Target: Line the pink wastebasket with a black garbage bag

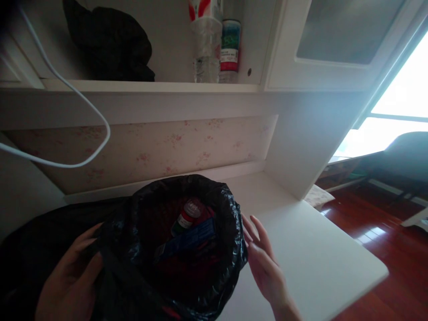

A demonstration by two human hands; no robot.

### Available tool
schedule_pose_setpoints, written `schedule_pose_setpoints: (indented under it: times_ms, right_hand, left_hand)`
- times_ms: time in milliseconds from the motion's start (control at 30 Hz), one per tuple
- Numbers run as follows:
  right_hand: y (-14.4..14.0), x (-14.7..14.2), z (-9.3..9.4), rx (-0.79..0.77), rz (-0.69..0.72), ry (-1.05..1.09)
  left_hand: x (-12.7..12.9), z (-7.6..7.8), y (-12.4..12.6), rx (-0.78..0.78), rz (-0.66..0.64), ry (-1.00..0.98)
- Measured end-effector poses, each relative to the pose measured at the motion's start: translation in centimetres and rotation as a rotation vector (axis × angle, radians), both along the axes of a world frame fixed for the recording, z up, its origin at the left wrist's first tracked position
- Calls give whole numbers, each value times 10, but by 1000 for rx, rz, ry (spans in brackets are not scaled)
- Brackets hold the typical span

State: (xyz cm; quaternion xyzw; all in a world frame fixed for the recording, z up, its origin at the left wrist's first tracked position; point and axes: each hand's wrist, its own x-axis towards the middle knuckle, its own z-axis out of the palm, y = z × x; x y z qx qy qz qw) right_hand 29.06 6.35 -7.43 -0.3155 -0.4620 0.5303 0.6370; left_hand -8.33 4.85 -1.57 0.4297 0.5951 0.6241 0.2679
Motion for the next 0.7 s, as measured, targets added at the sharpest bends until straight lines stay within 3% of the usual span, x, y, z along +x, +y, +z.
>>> schedule_pose_setpoints:
  times_ms: [167, 300, 467, 600, 700]
  right_hand:
    - [-11, 12, 12, 297, -37, -385]
    - [0, 25, 32, 491, -122, -497]
    - [12, 40, 60, 507, 46, -419]
    - [24, 32, 86, 581, 159, -412]
    - [28, 27, 95, 645, 285, -460]
  left_hand:
    - [-2, 7, 5, -38, -27, 61]
    - [-3, 10, 8, -57, -22, 71]
    - [0, 18, 6, -51, -64, 212]
    - [-5, 17, 6, -75, -53, 241]
    - [-9, 14, 6, -78, -68, 229]
